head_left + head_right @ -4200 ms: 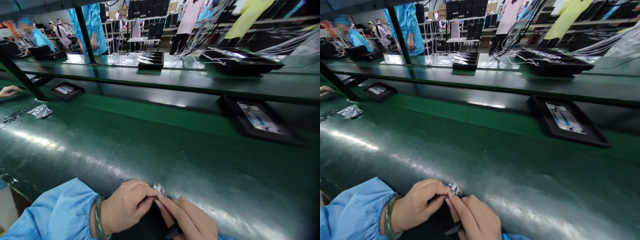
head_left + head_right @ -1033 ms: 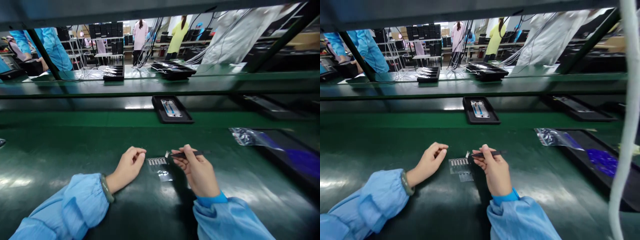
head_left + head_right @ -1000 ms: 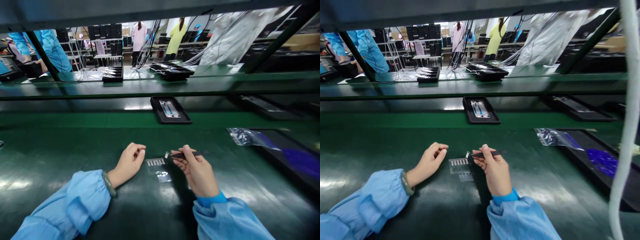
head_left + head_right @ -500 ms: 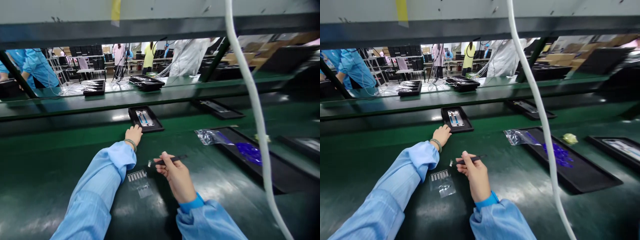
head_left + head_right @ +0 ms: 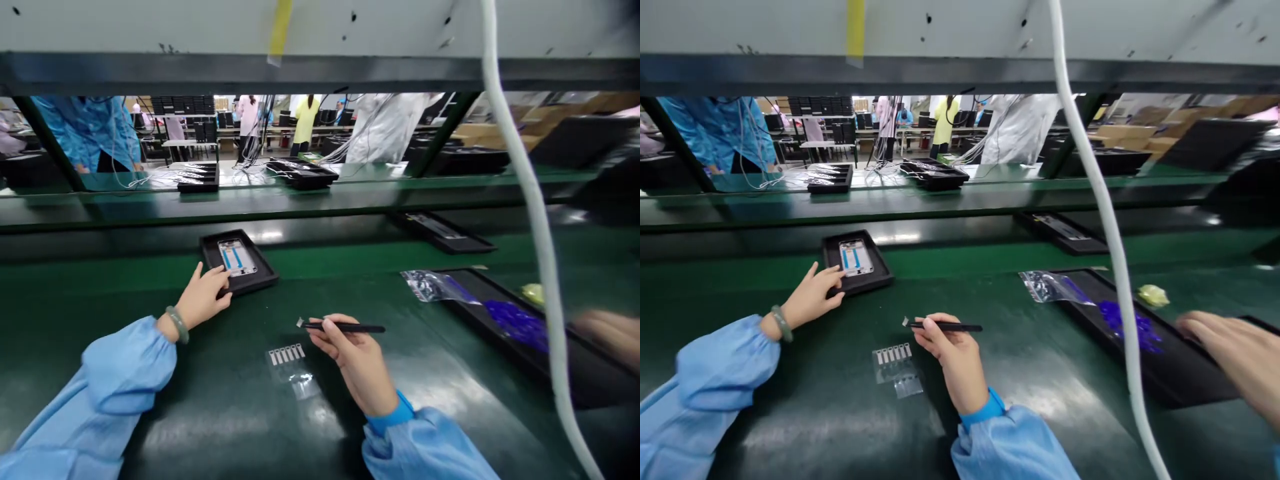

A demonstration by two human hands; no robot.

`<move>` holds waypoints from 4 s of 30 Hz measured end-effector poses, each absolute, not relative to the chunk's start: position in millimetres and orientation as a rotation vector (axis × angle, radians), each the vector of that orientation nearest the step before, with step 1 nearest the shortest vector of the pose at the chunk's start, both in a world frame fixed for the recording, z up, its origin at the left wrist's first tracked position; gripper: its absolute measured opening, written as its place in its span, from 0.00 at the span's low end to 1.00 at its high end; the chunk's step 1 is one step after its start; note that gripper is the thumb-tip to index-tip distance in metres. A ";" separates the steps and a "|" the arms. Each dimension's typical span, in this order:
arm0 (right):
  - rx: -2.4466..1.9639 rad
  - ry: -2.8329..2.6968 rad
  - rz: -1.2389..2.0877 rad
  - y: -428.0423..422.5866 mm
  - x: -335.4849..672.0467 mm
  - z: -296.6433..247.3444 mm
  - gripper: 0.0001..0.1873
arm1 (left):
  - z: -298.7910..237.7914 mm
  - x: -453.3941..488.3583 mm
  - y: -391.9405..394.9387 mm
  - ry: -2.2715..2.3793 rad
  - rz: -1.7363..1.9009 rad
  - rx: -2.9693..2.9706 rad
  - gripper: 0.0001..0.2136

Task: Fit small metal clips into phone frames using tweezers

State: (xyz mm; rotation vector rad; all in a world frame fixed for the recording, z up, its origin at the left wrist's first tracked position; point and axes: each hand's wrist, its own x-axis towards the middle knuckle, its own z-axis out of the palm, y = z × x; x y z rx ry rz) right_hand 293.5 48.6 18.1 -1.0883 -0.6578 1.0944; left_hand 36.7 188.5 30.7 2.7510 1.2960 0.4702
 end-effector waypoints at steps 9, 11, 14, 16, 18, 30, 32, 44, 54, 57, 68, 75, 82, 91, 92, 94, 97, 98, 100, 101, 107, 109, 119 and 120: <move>-1.187 -0.766 1.168 47.3 263.2 31.1 0.22 | 34.2 -58.7 49.8 1.087 0.482 2.745 0.03; -1.236 -0.832 1.210 48.0 248.5 36.1 0.22 | 38.0 -62.8 21.5 1.009 0.488 2.767 0.04; -1.243 -0.912 1.301 51.2 221.6 42.4 0.23 | 39.5 -61.8 -10.3 0.916 0.517 2.789 0.03; -1.223 -0.939 1.376 54.6 202.8 44.7 0.24 | 35.3 -59.1 -26.2 0.852 0.505 2.802 0.04; -1.213 -0.963 1.446 58.5 185.2 45.4 0.24 | 29.1 -56.1 -39.5 0.793 0.472 2.785 0.05; -1.188 -1.133 1.590 62.6 134.3 30.9 0.21 | 47.9 -70.0 -2.6 1.253 0.610 2.486 0.06; -1.200 -1.166 1.576 62.1 134.5 29.6 0.20 | 40.6 -72.9 5.0 1.331 0.579 2.455 0.08; -1.271 -1.233 1.370 56.8 136.2 35.2 0.16 | 37.4 -61.2 8.8 1.404 0.642 2.345 0.07; -1.210 -1.175 1.325 57.1 137.3 32.3 0.14 | 44.4 -30.3 29.4 1.577 0.170 2.653 0.07; -1.201 -1.166 1.336 57.4 137.3 32.4 0.14 | 47.2 -26.4 34.2 1.538 0.113 2.665 0.07; -1.265 -1.411 1.353 55.7 138.2 34.6 0.13 | 50.5 -73.9 7.1 1.328 0.470 2.290 0.13; -1.319 -1.682 1.209 51.8 137.8 31.5 0.11 | 38.9 -74.1 2.8 1.317 0.406 2.327 0.14; -1.341 -1.764 1.163 51.3 137.5 32.5 0.10 | 41.4 -73.1 1.5 1.321 0.424 2.330 0.13; -1.319 -1.814 1.113 53.0 136.7 33.6 0.09 | 43.0 -72.9 1.4 1.323 0.407 2.355 0.11; -1.317 -1.819 1.109 52.9 136.5 33.8 0.09 | 43.1 -72.9 1.3 1.325 0.407 2.358 0.11; -1.313 -1.828 1.100 52.5 136.2 34.1 0.09 | 43.1 -72.8 1.2 1.329 0.406 2.361 0.10; -1.312 -1.842 1.077 51.7 135.7 34.5 0.08 | 43.2 -72.7 1.1 1.329 0.402 2.364 0.10; -1.310 -1.844 1.072 51.5 135.6 34.6 0.08 | 43.2 -72.6 1.1 1.327 0.402 2.367 0.10; -1.302 -1.847 1.066 51.2 135.6 34.7 0.08 | 42.9 -72.6 1.0 1.326 0.399 2.367 0.10; -1.298 -1.847 1.063 51.2 135.6 34.6 0.08 | 42.7 -72.6 0.9 1.322 0.399 2.368 0.10; -1.298 -1.858 1.047 51.5 135.5 32.6 0.07 | 42.7 -70.9 0.5 1.317 0.389 2.418 0.11; -1.304 -1.868 1.035 51.3 135.5 32.2 0.08 | 43.6 -69.3 0.9 1.324 0.378 2.451 0.11; -1.268 -1.996 0.874 51.2 134.2 33.1 0.06 | 42.2 -60.1 -1.4 1.411 0.330 2.566 0.13; -1.249 -2.012 0.852 51.0 133.9 32.8 0.05 | 41.7 -59.0 -2.2 1.426 0.316 2.571 0.13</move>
